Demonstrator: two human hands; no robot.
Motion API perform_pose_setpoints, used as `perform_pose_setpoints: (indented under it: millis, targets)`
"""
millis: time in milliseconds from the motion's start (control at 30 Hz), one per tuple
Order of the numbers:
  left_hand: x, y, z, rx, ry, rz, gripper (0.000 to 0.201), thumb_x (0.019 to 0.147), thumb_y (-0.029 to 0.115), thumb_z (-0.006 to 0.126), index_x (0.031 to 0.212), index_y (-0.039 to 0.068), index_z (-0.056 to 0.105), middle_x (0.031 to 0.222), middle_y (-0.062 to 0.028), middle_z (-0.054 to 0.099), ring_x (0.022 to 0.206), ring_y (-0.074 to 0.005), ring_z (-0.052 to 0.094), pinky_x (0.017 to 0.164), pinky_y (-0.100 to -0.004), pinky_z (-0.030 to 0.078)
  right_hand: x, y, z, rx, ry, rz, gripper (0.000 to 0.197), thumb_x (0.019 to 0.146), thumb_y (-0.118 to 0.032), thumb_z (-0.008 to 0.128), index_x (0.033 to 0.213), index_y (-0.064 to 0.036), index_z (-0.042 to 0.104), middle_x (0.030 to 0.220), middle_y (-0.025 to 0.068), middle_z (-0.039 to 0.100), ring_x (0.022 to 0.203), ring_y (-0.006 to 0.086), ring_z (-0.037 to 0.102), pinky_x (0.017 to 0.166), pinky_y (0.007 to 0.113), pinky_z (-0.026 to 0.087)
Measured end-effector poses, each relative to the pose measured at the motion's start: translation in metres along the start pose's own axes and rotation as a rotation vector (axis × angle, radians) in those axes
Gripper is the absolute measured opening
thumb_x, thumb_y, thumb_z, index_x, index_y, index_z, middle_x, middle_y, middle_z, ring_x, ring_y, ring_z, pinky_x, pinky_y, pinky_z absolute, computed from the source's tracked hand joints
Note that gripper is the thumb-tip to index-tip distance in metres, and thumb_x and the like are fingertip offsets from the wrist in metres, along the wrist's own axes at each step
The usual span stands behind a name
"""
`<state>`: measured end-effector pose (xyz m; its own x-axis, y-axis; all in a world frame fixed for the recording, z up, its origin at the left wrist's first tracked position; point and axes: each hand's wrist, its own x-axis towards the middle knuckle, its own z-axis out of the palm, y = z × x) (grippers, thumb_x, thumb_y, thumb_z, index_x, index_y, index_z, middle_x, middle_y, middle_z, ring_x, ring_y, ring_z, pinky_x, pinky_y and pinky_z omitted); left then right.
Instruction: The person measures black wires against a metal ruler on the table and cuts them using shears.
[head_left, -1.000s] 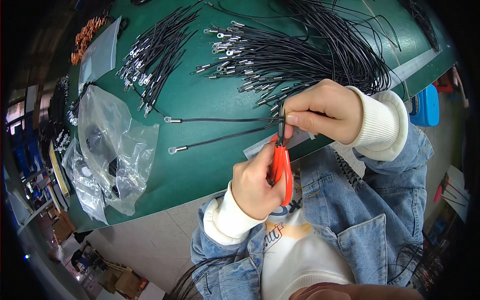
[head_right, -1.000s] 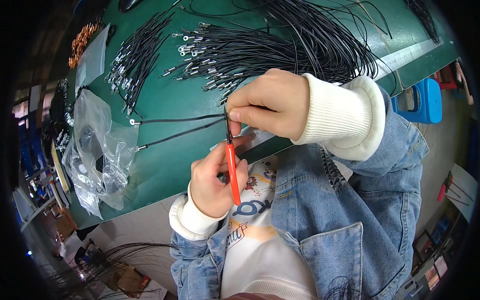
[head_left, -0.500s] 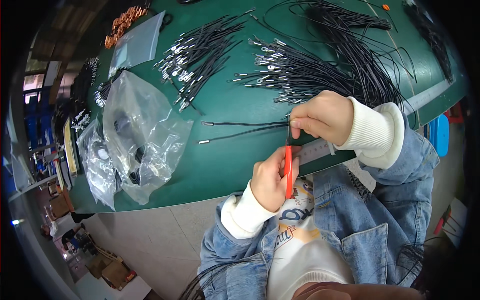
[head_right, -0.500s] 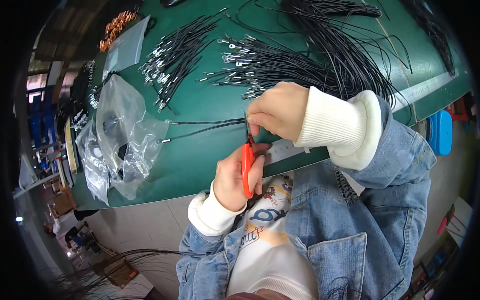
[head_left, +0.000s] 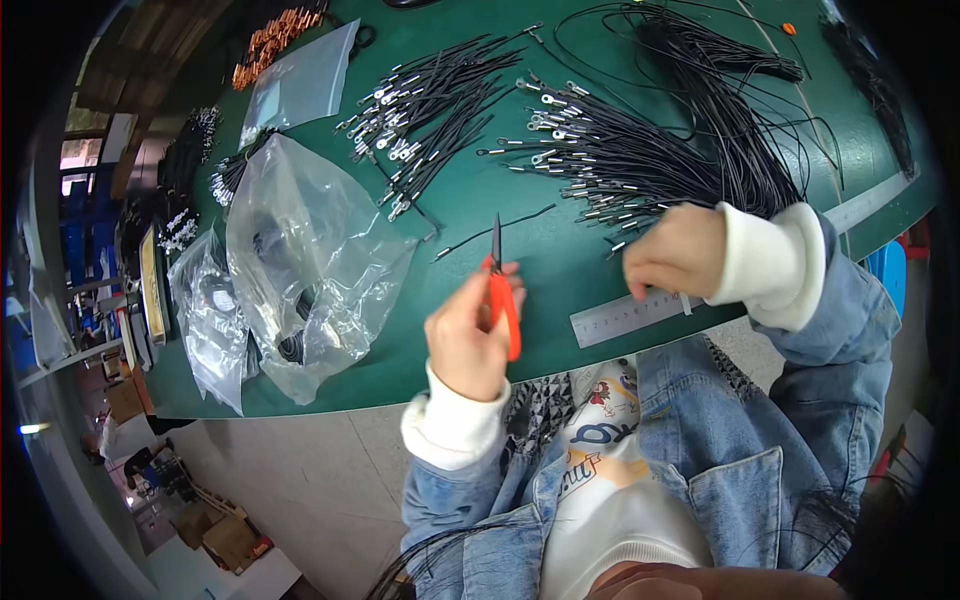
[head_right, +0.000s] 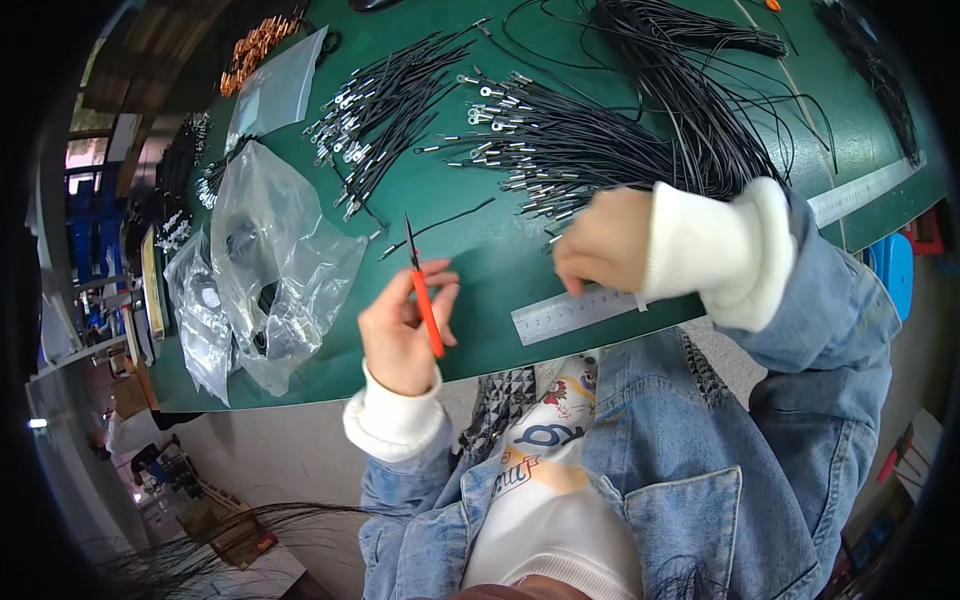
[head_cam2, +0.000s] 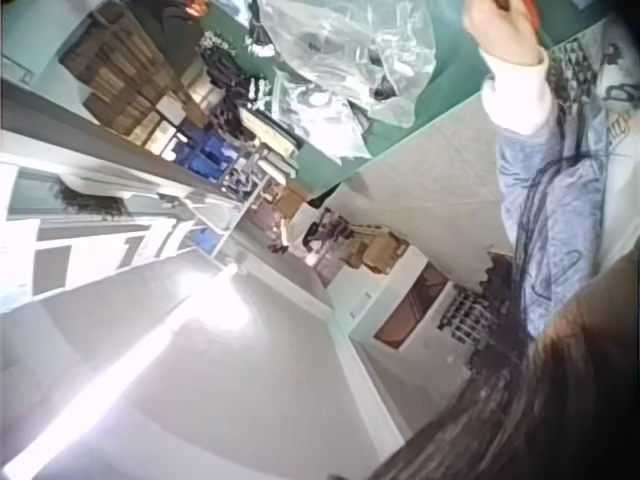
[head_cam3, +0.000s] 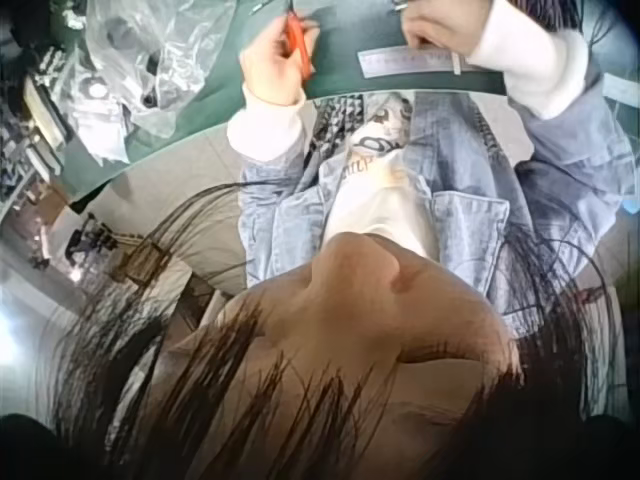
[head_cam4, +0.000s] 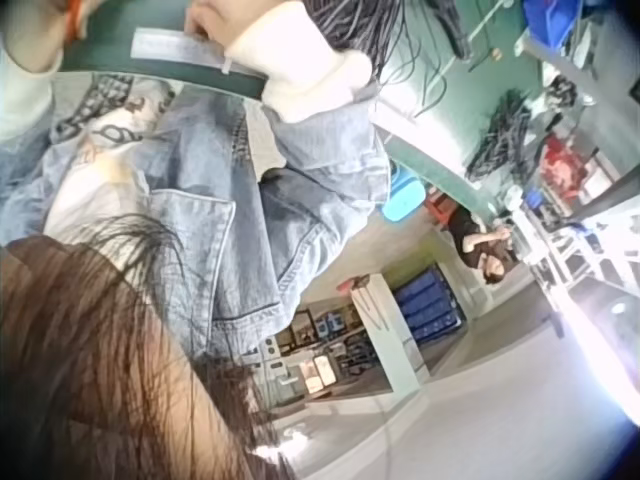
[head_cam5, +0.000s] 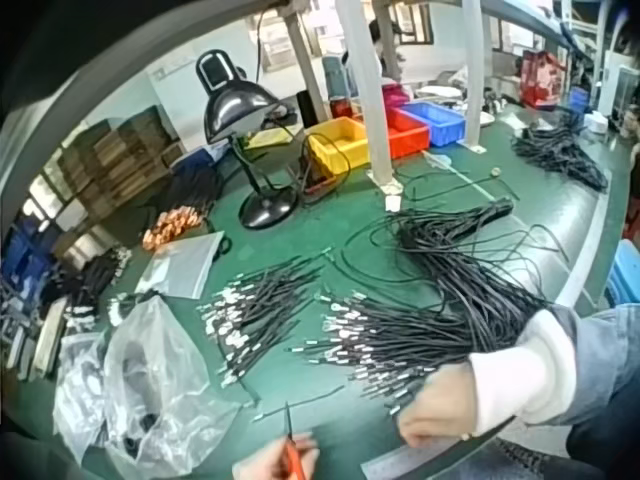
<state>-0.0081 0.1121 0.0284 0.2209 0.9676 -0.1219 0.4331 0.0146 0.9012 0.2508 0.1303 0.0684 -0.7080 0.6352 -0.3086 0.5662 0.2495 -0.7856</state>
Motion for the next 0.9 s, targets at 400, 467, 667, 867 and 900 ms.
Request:
perform_pose_setpoints:
  millis: [400,467,667,867,900]
  targets:
    - [0.093,-0.021,-0.028,0.598,0.262,0.196,0.031,0.077,0.013,0.065,0.107,0.005,0.060,0.074,-0.0170,0.063,0.068,-0.0377,0.061,0.061,-0.0428,0.047,-0.069,0.045,0.001,-0.176,0.247,0.233,0.022,0.083,-0.016,0.052,0.070,-0.0041,0.063,0.064,0.0081,0.064,0.062,0.0271,0.062,0.062,0.035,0.049]
    - [0.094,-0.036,-0.029,0.564,0.354,0.339,0.031,0.078,0.005,0.065,0.108,-0.002,0.060,0.055,-0.0063,0.054,0.045,-0.0110,0.048,0.049,-0.0273,0.041,-0.079,0.049,-0.009,-0.105,0.242,0.346,0.025,0.084,-0.019,0.053,0.068,-0.0030,0.065,0.064,0.0092,0.064,0.062,0.0250,0.063,0.060,0.035,0.049]
    - [0.053,-0.014,-0.024,0.647,0.310,0.278,0.030,0.070,0.007,0.073,0.099,0.002,0.065,0.077,-0.0095,0.061,0.063,-0.0250,0.059,0.061,-0.0343,0.048,-0.102,0.049,0.000,-0.181,0.147,0.214,0.029,0.084,-0.029,0.062,0.075,-0.0029,0.069,0.066,0.0112,0.064,0.059,0.0267,0.060,0.060,0.036,0.048]
    - [0.038,-0.011,-0.019,0.753,0.351,0.433,0.030,0.069,0.006,0.074,0.098,0.001,0.064,0.092,-0.0106,0.060,0.083,-0.0279,0.059,0.070,-0.0370,0.047,-0.089,0.020,-0.002,-0.332,0.637,0.218,0.014,0.072,-0.006,0.068,0.081,-0.0034,0.058,0.079,0.0088,0.057,0.071,0.0277,0.060,0.062,0.036,0.049]
    - [0.035,-0.009,-0.017,0.680,0.303,0.465,0.030,0.070,0.005,0.074,0.098,0.001,0.064,0.093,-0.0113,0.060,0.084,-0.0286,0.058,0.072,-0.0373,0.047,-0.086,0.023,-0.002,-0.506,0.678,0.265,0.026,0.065,0.001,0.069,0.085,-0.0058,0.053,0.087,0.0072,0.051,0.080,0.0262,0.058,0.066,0.035,0.049]
